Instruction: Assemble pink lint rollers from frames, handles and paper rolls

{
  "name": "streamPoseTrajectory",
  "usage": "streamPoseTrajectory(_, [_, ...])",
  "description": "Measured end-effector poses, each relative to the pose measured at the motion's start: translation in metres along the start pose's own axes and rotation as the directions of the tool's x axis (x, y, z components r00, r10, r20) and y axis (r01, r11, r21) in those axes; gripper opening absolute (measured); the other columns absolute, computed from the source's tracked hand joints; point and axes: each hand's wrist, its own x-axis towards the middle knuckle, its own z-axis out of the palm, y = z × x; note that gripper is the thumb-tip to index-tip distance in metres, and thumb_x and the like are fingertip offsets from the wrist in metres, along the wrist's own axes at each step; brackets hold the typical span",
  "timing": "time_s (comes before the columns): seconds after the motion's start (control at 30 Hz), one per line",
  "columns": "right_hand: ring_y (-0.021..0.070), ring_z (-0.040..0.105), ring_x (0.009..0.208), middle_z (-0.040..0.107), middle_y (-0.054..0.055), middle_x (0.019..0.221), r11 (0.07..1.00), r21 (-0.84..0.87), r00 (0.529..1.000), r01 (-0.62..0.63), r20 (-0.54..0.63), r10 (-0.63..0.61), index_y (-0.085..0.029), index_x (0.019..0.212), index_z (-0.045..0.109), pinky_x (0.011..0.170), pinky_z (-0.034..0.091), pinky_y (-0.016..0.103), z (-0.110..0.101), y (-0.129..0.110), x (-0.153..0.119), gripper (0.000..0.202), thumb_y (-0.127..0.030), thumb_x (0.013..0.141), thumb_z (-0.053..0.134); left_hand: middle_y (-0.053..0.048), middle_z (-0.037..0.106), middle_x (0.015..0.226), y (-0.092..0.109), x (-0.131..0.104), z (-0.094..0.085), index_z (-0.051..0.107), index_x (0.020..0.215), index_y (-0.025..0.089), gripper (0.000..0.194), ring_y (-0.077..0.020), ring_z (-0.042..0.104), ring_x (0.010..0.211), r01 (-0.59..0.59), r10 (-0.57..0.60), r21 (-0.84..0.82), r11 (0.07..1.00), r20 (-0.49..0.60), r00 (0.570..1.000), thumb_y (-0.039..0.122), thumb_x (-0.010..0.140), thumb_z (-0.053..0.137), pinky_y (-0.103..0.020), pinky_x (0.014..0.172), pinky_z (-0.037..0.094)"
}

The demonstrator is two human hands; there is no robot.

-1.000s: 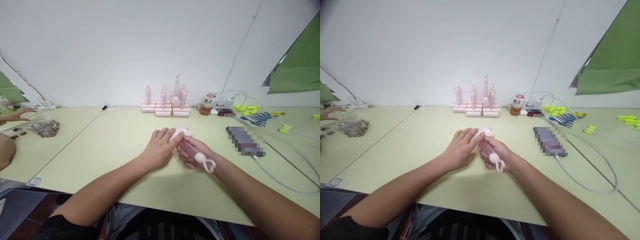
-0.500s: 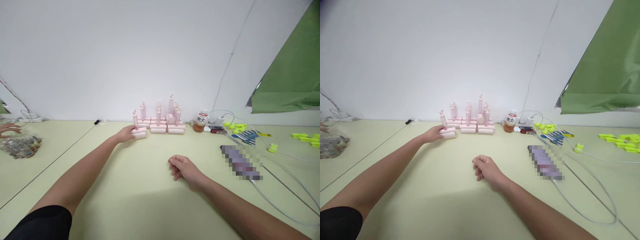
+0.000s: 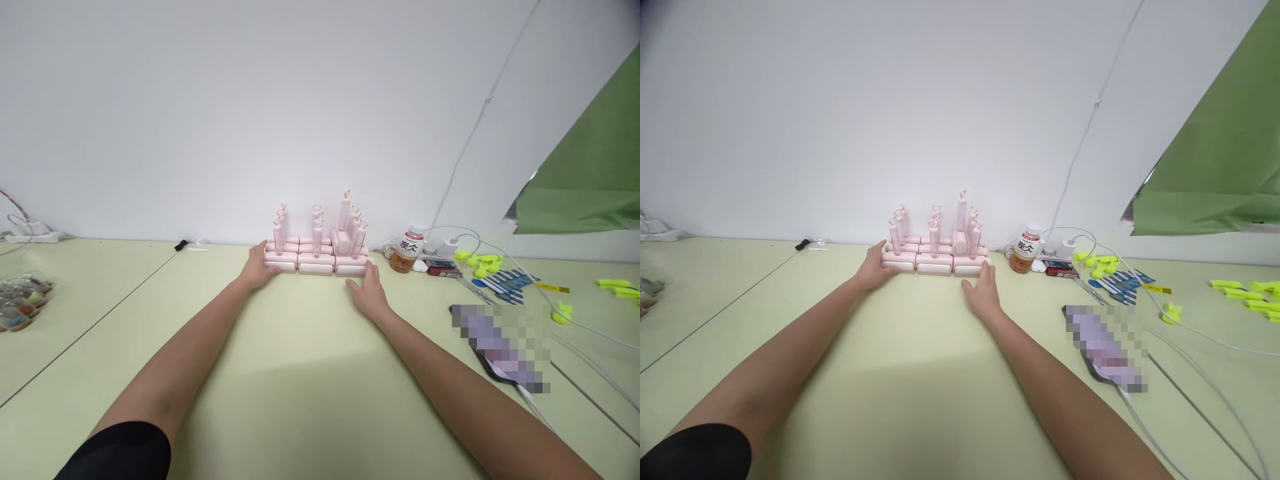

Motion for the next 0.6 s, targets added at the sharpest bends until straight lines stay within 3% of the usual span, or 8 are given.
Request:
streamPoseTrajectory(0.17, [0.0375, 0.015, 0.148, 0.012, 0.024, 0.160, 0.998, -0.059, 1.000, -0.020, -0.018, 0.018, -0.009, 0.153, 0.015, 0.117, 0.020, 0.051, 0.011, 0.005, 0.011, 0.092, -0.037, 0.076, 0.057, -0.021, 0.023, 0.156, 0.005, -0.015, 0.012, 0.014, 0.153, 0.016, 0.108, -0.0352, 0.025, 0.145, 0.044, -0.061, -0.156, 0.987, -0.102, 0.993, 0.045, 0.069, 0.076, -0.046, 0.117, 0.028])
streamPoseTrajectory(0.3, [0.0364, 0.006, 0.150, 0.008, 0.022, 0.161, 0.998, -0.068, 0.999, -0.016, -0.048, 0.012, -0.011, 0.153, 0.009, 0.117, 0.019, 0.051, 0.008, 0.005, 0.008, 0.093, -0.037, 0.077, 0.055, -0.024, 0.009, 0.159, 0.014, -0.030, 0.015, 0.006, 0.153, 0.014, 0.107, -0.0372, 0.016, 0.148, 0.166, -0.178, -0.092, 0.982, -0.143, 0.974, 0.048, 0.074, 0.070, -0.050, 0.116, 0.027])
streamPoseTrajectory(0.4, [0.0386, 0.005, 0.149, 0.005, 0.023, 0.161, 0.996, -0.082, 0.999, -0.017, -0.048, 0.013, -0.009, 0.152, 0.009, 0.118, 0.014, 0.052, 0.005, 0.000, -0.005, 0.094, -0.034, 0.076, 0.056, -0.029, 0.006, 0.159, 0.024, -0.051, 0.014, 0.004, 0.152, 0.008, 0.100, -0.0403, 0.017, 0.147, 0.273, -0.272, -0.009, 0.962, -0.134, 0.953, 0.046, 0.080, 0.061, -0.052, 0.115, 0.026])
streamPoseTrajectory(0.5, [0.0405, 0.004, 0.149, 0.007, 0.024, 0.161, 0.996, -0.091, 0.999, 0.027, 0.020, -0.026, -0.006, 0.151, 0.018, 0.118, 0.010, 0.053, 0.005, -0.005, -0.036, 0.091, -0.031, 0.074, 0.059, -0.030, 0.016, 0.157, 0.035, -0.080, 0.013, 0.016, 0.150, 0.006, 0.094, -0.0410, 0.021, 0.146, 0.248, -0.246, 0.021, 0.968, -0.065, 0.967, 0.044, 0.077, 0.062, -0.052, 0.115, 0.022])
streamPoseTrajectory(0.6, [0.0388, 0.015, 0.148, 0.025, 0.023, 0.158, 0.989, -0.052, 0.982, 0.136, 0.143, -0.127, -0.008, 0.141, 0.041, 0.119, 0.010, 0.049, 0.007, -0.007, -0.077, 0.075, -0.029, 0.072, 0.062, -0.025, 0.041, 0.148, 0.048, -0.110, 0.015, 0.039, 0.140, 0.013, 0.078, -0.0393, 0.032, 0.142, 0.184, -0.184, -0.004, 0.983, 0.004, 0.983, 0.041, 0.073, 0.066, -0.053, 0.116, 0.016])
